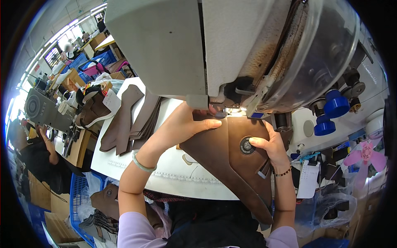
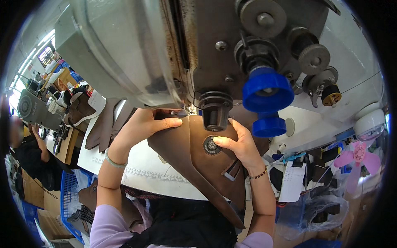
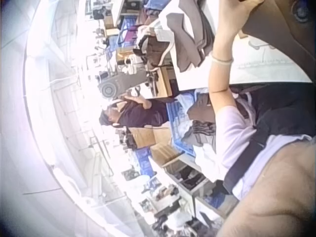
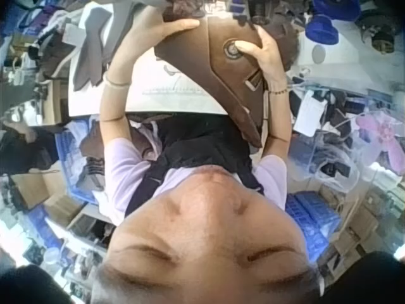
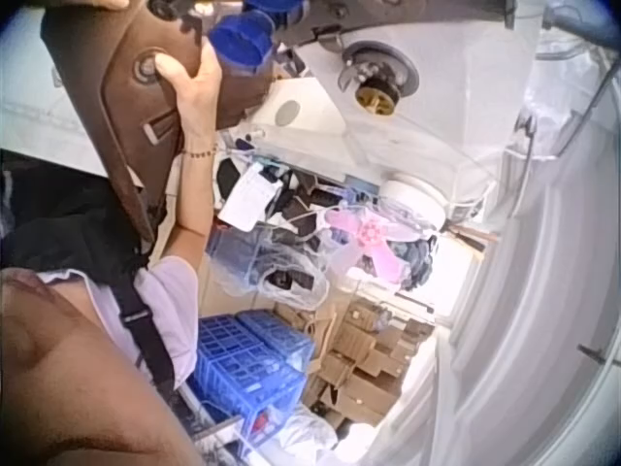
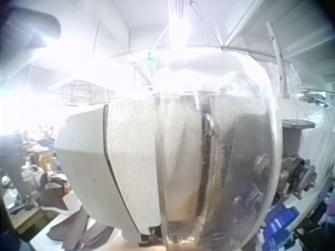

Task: Stitch together various leather and textile components of a shoe upper using a heavy-duty sewing machine.

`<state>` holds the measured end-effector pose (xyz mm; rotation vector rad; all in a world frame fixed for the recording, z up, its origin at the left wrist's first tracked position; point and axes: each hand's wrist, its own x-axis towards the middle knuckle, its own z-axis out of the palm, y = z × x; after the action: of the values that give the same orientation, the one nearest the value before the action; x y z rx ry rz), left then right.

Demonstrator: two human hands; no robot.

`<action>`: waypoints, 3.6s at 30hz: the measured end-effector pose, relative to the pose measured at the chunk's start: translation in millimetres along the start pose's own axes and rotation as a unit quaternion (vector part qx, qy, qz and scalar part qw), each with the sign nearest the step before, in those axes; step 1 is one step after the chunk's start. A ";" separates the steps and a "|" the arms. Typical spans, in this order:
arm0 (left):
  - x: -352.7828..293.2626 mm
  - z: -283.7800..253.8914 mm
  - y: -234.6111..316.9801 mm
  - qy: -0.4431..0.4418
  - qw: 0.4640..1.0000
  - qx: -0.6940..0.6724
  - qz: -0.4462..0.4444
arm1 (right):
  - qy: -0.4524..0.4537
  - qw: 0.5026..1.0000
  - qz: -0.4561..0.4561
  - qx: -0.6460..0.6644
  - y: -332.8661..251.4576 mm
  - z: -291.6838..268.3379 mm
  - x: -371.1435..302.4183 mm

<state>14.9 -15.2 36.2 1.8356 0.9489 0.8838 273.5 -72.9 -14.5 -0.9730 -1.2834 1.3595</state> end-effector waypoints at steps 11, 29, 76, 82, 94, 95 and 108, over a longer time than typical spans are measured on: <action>6.1 -4.8 13.7 -0.037 0.999 0.021 -0.006 | 0.025 0.998 0.023 0.049 -1.1 4.8 -0.4; 19.7 -7.2 4.8 -0.055 0.994 0.060 0.066 | 0.057 0.992 0.000 0.110 6.6 8.4 7.2; -37.6 10.9 -12.2 -0.033 0.809 0.431 0.398 | 0.061 0.991 -0.019 0.115 10.1 10.3 2.4; -37.8 10.6 -10.8 -0.043 0.820 0.420 0.386 | 0.064 0.990 -0.020 0.123 8.9 11.9 3.7; -38.1 11.9 -9.7 -0.032 0.826 0.416 0.379 | 0.071 0.990 -0.012 0.119 10.8 8.8 4.7; -37.9 11.7 -9.6 -0.031 0.833 0.403 0.378 | 0.080 0.990 -0.008 0.114 11.0 8.3 4.6; -36.9 11.4 -9.4 -0.031 0.833 0.403 0.378 | 0.065 0.990 -0.025 0.124 12.2 11.1 3.8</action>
<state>5.3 -48.2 16.3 3.0782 0.5484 0.9219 260.4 -70.8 -24.9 -0.8381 -1.0077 1.3565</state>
